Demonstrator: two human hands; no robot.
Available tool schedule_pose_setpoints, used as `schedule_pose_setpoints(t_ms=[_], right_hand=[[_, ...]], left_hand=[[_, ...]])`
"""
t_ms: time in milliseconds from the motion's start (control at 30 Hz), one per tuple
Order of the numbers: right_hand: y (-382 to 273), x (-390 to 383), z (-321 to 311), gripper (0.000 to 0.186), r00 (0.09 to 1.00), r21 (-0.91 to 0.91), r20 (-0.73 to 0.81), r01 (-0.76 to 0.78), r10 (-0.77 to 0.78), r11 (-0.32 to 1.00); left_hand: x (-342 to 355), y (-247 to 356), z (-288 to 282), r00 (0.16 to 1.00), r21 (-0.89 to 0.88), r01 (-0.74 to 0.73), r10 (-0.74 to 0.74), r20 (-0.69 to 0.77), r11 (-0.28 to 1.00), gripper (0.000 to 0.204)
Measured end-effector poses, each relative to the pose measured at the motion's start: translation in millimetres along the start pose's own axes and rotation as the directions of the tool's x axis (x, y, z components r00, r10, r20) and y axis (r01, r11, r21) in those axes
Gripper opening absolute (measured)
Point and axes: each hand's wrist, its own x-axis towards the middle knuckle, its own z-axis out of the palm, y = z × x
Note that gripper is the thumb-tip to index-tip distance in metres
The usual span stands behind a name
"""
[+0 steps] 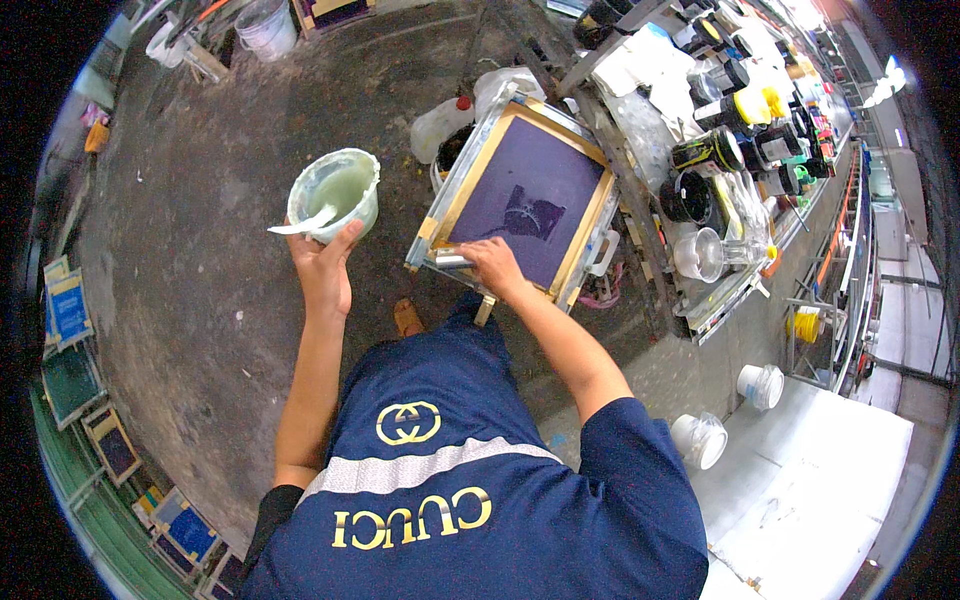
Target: The person prepares a screen printing frame by mixing black ink and applying it to the mesh using a squeegee. They then move the frame to a conveyor belt and pull the squeegee across the screen to print a design onto fabric below.
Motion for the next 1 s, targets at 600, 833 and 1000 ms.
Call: schedule_pose_setpoints(t_ms=[600, 833, 1000], right_hand=[[65.7, 59.9, -21.9, 0.043, 0.889, -0.092, 0.317, 0.376, -0.33, 0.922], [91.0, -48.1, -83.1, 0.041, 0.873, -0.099, 0.466, 0.213, -0.144, 0.972], [123.3, -120.5, -107.1, 0.042, 0.852, -0.157, 0.506, 0.241, -0.131, 0.958]], left_hand=[[-20.5, -3.7, -1.7, 0.999, 0.014, -0.045, 0.044, 0.008, 0.999, 0.08], [-26.0, -5.1, 2.0, 1.0, 0.026, -0.021, 0.021, 0.007, 0.999, 0.08], [-26.7, -6.5, 8.0, 1.0, -0.009, 0.001, 0.0, 0.017, 1.0, 0.083]])
